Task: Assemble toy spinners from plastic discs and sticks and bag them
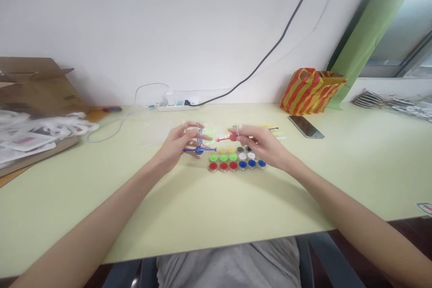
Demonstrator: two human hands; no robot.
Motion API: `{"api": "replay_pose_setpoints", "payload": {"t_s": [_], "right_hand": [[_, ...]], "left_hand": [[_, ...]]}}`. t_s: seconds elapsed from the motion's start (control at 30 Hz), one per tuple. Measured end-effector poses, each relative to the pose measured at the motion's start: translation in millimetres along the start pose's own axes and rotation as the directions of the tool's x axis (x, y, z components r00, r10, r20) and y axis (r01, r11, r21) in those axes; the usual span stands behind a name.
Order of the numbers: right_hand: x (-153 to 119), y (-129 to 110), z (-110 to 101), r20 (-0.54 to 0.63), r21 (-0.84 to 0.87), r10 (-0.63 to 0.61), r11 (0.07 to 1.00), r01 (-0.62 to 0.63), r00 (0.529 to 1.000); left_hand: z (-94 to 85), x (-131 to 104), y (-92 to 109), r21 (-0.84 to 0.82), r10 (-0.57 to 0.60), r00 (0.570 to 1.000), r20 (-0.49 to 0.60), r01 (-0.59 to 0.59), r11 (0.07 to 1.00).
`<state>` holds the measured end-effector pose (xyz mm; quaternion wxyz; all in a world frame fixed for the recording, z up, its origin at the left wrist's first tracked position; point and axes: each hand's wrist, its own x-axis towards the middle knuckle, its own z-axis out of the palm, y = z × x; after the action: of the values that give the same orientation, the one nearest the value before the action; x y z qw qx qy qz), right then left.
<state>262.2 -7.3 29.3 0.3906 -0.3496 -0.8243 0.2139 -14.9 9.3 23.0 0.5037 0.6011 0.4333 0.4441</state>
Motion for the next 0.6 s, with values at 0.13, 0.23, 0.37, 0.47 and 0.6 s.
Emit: {"api": "replay_pose_setpoints", "payload": {"t_s": [0.13,0.23,0.37,0.47,0.6], "right_hand": [[-2,-2,2,-0.093,0.092,0.024,0.996,-0.015,0.995],[-4,-6,4,-0.164,0.208,0.093,0.976,-0.057,0.982],[-4,-10,5,-0.145,0.332,0.209,0.931,-0.151,0.967],[-2,-10,3,-0.042,0.375,0.259,0.899,-0.225,0.965],[-1,-10,3,0.057,0.457,0.333,0.829,-0.321,0.941]], "left_hand": [[4.9,-4,3,-0.007,-0.023,0.995,0.100,0.023,1.000],[6.2,-5,2,-0.029,-0.030,0.990,0.140,0.035,0.999],[8.8,-6,1,-0.014,-0.032,0.987,0.155,0.034,0.999],[11.0,-7,-1,0.000,-0.012,0.988,0.152,0.012,1.000],[12.9,-7,-3,-0.006,-0.006,0.988,0.153,0.007,1.000]]}}
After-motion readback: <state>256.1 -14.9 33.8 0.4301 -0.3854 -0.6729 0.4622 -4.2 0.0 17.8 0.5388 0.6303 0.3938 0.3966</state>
